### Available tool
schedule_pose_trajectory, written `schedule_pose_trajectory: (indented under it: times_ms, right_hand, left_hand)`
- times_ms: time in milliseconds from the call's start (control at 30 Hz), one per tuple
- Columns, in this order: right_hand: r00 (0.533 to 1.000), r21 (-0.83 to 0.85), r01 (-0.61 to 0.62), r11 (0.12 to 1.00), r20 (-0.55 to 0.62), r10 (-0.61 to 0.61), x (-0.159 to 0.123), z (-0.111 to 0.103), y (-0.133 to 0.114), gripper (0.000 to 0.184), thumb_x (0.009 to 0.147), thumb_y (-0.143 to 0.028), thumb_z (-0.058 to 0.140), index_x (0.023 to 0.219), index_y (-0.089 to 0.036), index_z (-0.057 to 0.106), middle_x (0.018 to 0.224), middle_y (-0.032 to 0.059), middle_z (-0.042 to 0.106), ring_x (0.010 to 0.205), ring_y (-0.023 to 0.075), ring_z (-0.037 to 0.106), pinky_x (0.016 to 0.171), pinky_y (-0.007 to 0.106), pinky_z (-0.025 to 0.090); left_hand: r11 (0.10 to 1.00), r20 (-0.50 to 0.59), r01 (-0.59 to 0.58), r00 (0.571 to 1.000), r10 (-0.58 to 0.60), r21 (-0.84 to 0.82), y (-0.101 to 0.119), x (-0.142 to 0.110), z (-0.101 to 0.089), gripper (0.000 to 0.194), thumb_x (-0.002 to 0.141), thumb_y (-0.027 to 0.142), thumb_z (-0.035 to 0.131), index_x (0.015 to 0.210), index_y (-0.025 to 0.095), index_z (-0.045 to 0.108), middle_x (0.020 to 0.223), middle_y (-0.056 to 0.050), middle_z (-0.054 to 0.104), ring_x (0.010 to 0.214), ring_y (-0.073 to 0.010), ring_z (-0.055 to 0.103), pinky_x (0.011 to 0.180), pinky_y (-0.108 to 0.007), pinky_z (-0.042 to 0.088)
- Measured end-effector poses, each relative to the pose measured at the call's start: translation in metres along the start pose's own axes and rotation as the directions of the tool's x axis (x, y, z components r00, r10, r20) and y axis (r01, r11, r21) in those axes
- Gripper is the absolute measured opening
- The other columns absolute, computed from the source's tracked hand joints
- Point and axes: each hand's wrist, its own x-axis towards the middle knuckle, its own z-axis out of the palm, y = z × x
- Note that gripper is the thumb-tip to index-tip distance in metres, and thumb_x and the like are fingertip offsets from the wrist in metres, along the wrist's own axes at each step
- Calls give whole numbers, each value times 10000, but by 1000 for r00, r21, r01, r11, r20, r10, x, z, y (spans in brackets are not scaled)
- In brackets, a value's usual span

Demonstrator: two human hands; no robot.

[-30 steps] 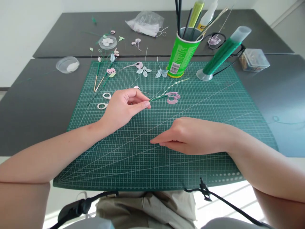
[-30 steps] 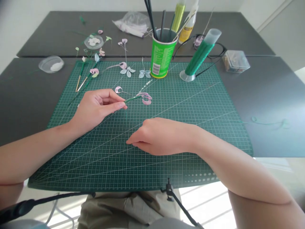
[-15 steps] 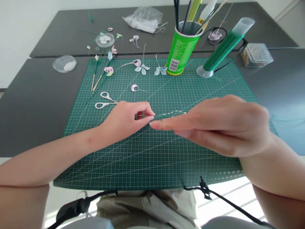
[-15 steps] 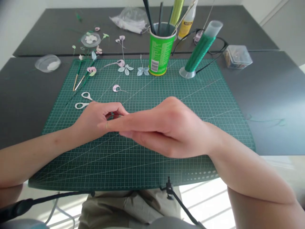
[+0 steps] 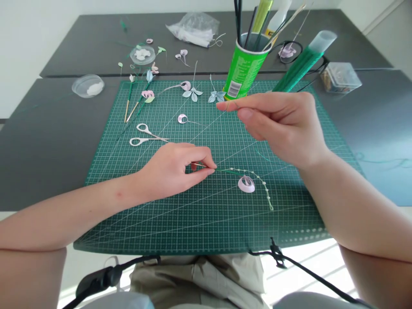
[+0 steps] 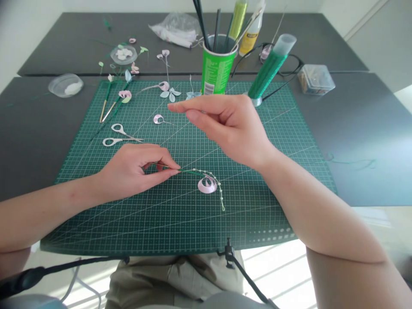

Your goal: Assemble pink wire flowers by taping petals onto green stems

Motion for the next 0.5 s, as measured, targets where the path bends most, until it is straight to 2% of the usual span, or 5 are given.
schedule_pose_trajectory:
  times_ms: [133,200,300,400,500]
  right_hand:
    - [999,38,-37,999,-34,39,4,5,7,225,1007,-260,650,1099,-249,855,545,-46,445,502,101,319,495,310,287]
    - [996,32,-77,996,-40,79,5,6,10,223,1004,-280,652,1109,-241,844,521,-54,372,492,105,286,476,308,242]
    - [986,23,-162,986,-44,163,8,5,15,241,1002,-314,658,1142,-214,827,526,-52,359,497,111,287,486,309,285]
    - [968,9,-250,968,-3,250,13,3,22,269,1000,-307,648,1165,-189,825,532,-52,355,515,117,288,527,319,323]
    - [956,-13,-280,960,92,280,16,0,29,249,972,-310,662,1077,-166,836,597,-24,477,576,130,395,597,325,373]
  left_hand:
    - [999,-9,12,1000,-12,-31,2,-1,-2,100,923,134,765,866,206,725,781,56,773,661,-100,684,620,-233,499]
    - [999,-29,25,999,-26,-43,4,-2,-3,105,930,144,760,860,210,717,776,55,771,652,-102,683,616,-237,503]
    - [992,-77,68,994,-76,-106,5,-2,-4,91,962,196,740,882,211,700,802,41,785,653,-107,698,588,-236,509]
    - [959,-103,113,984,-144,-259,4,-3,-3,64,1010,234,676,955,212,652,882,12,811,673,-116,723,588,-239,546]
    - [930,-126,132,975,-185,-343,1,-3,-1,58,1028,220,620,983,226,583,882,4,809,550,-99,643,516,-254,507]
